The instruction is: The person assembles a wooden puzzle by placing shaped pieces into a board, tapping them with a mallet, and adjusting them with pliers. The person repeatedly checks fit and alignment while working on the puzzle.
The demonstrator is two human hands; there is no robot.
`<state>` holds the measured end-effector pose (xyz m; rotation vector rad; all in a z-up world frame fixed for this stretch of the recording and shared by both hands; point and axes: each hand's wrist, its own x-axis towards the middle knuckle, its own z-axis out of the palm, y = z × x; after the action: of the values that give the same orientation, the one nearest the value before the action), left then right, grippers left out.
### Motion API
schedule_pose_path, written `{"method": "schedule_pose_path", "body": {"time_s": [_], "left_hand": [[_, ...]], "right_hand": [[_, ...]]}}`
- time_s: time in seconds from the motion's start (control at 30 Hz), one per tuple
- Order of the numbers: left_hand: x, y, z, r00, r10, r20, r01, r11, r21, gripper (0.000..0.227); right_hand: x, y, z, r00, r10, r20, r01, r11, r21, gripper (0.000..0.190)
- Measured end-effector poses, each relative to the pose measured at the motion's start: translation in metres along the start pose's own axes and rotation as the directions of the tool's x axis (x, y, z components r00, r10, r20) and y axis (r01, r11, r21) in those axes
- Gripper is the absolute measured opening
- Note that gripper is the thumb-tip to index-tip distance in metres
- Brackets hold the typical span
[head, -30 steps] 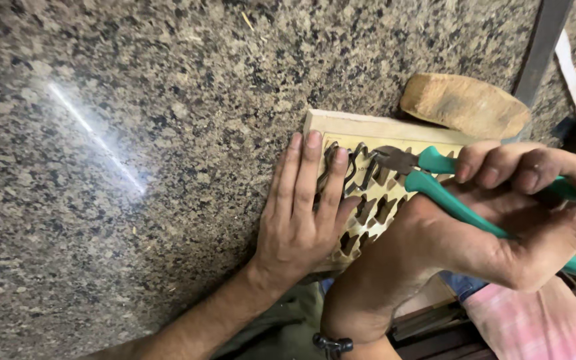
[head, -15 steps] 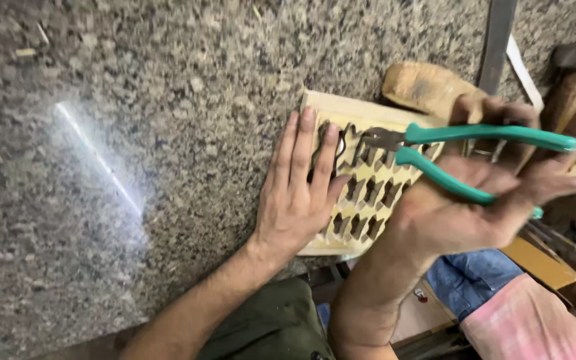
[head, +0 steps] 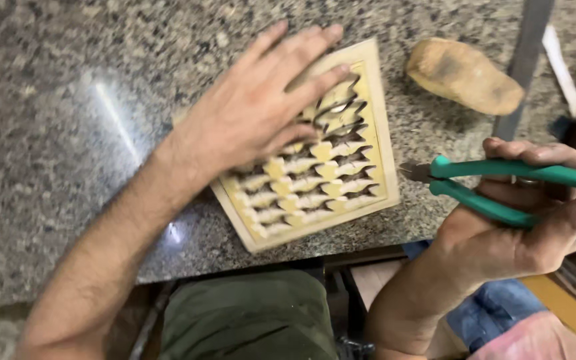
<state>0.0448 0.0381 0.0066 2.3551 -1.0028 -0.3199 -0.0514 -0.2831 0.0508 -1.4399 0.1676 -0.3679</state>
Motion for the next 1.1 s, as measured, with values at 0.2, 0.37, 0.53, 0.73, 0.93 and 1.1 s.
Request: {"method": "schedule_pose_path", "body": {"time_s": [0.2, 0.37, 0.53, 0.73, 0.93, 1.1], "left_hand": [[-0.019, 0.035, 0.002, 0.977, -0.189, -0.103, 0.188, 0.982, -0.015, 0.068], [-0.028, 0.054, 0.036, 0.939, -0.244, -0.242, 0.25, 0.968, -0.005, 0.06], [-0.033, 0.054, 0.06, 0.908, -0.268, -0.321, 0.282, 0.959, -0.002, 0.045], [-0.026, 0.048, 0.065, 0.899, -0.206, -0.385, 0.252, 0.965, 0.072, 0.041], [-0.029, 0.049, 0.059, 0.911, -0.251, -0.328, 0.271, 0.962, 0.016, 0.054], [-0.036, 0.044, 0.036, 0.913, -0.327, -0.243, 0.353, 0.933, 0.071, 0.078]], "right_hand": [[0.002, 0.019, -0.012, 0.993, -0.022, 0.116, 0.029, 0.998, -0.06, 0.039], [-0.005, 0.033, -0.019, 0.987, -0.019, 0.157, 0.027, 0.999, -0.047, 0.038], [-0.001, 0.036, -0.023, 0.973, -0.096, 0.212, 0.107, 0.993, -0.04, 0.039], [0.01, 0.045, -0.002, 0.914, -0.379, 0.147, 0.396, 0.912, -0.109, 0.035], [0.002, 0.036, 0.005, 0.982, -0.181, 0.06, 0.184, 0.982, -0.051, 0.039], [0.01, 0.019, 0.015, 0.999, 0.036, -0.04, -0.034, 0.998, 0.057, 0.042]]}}
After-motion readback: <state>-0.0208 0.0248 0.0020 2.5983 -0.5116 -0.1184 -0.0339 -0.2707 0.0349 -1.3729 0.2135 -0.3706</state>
